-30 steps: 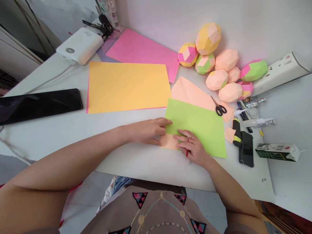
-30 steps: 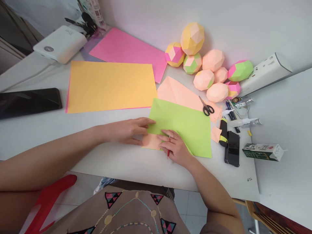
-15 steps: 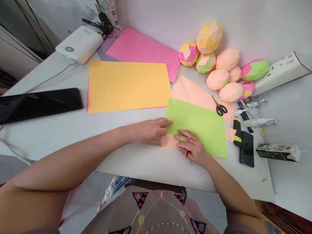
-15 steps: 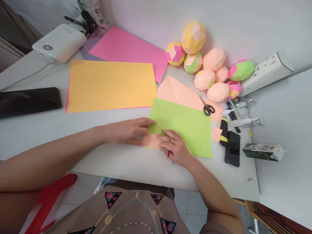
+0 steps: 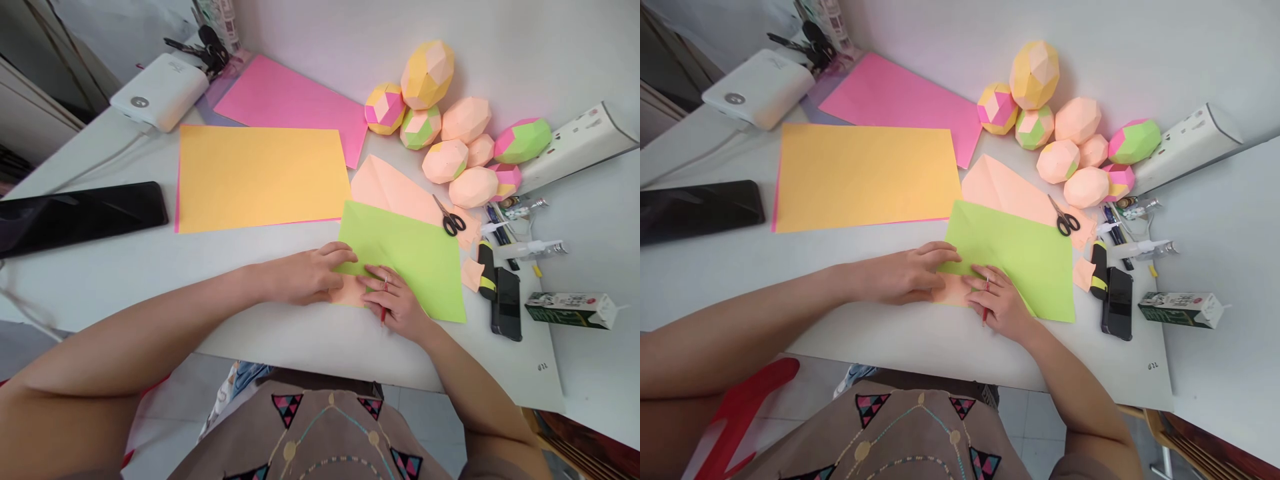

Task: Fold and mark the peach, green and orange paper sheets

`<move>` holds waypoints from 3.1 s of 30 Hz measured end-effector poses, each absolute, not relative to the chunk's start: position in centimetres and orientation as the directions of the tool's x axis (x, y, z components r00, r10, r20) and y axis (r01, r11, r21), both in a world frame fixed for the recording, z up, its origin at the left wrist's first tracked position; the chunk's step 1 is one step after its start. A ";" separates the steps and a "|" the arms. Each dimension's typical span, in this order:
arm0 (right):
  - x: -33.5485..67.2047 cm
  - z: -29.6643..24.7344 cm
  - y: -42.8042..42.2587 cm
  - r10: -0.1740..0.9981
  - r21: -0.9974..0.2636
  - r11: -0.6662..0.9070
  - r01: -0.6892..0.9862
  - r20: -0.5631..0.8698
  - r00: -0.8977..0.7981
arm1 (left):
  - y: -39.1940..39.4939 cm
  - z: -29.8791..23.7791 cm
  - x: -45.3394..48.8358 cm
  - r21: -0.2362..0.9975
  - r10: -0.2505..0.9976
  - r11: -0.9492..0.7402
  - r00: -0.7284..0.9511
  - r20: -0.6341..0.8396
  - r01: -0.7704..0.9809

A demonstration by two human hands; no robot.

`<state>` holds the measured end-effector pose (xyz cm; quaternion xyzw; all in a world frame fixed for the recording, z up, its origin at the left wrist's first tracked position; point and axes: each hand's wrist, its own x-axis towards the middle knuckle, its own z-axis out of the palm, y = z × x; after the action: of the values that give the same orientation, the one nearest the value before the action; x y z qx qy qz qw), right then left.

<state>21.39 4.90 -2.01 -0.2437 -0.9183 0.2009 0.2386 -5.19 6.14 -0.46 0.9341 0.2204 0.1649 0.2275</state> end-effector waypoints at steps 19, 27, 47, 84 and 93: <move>21.2 -1.6 4.9 0.561 -0.498 0.782 0.374 0.301 -0.771 | 4.4 0.5 -3.9 0.417 0.443 -0.831 0.892 0.094 0.369; 21.4 0.5 2.9 0.689 -0.766 0.605 0.218 0.366 -0.626 | 3.2 -0.2 -3.2 0.343 0.453 -0.854 0.883 0.121 0.391; 20.7 0.0 1.5 0.858 -0.845 0.316 0.432 0.060 -0.510 | 3.3 -0.7 -3.2 0.383 0.462 -0.839 0.878 0.126 0.387; 20.7 -0.7 1.4 0.856 -0.828 0.341 0.446 0.077 -0.512 | 3.4 -0.6 -3.1 0.386 0.463 -0.836 0.879 0.113 0.391; 20.7 -0.7 1.5 0.854 -0.829 0.335 0.447 0.067 -0.515 | 3.4 -0.6 -3.0 0.366 0.470 -0.840 0.875 0.118 0.401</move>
<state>20.66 1.47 -0.66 -0.4195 -0.7754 0.3956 0.2574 -2.99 3.36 -0.63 0.9536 0.2282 0.1022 0.1675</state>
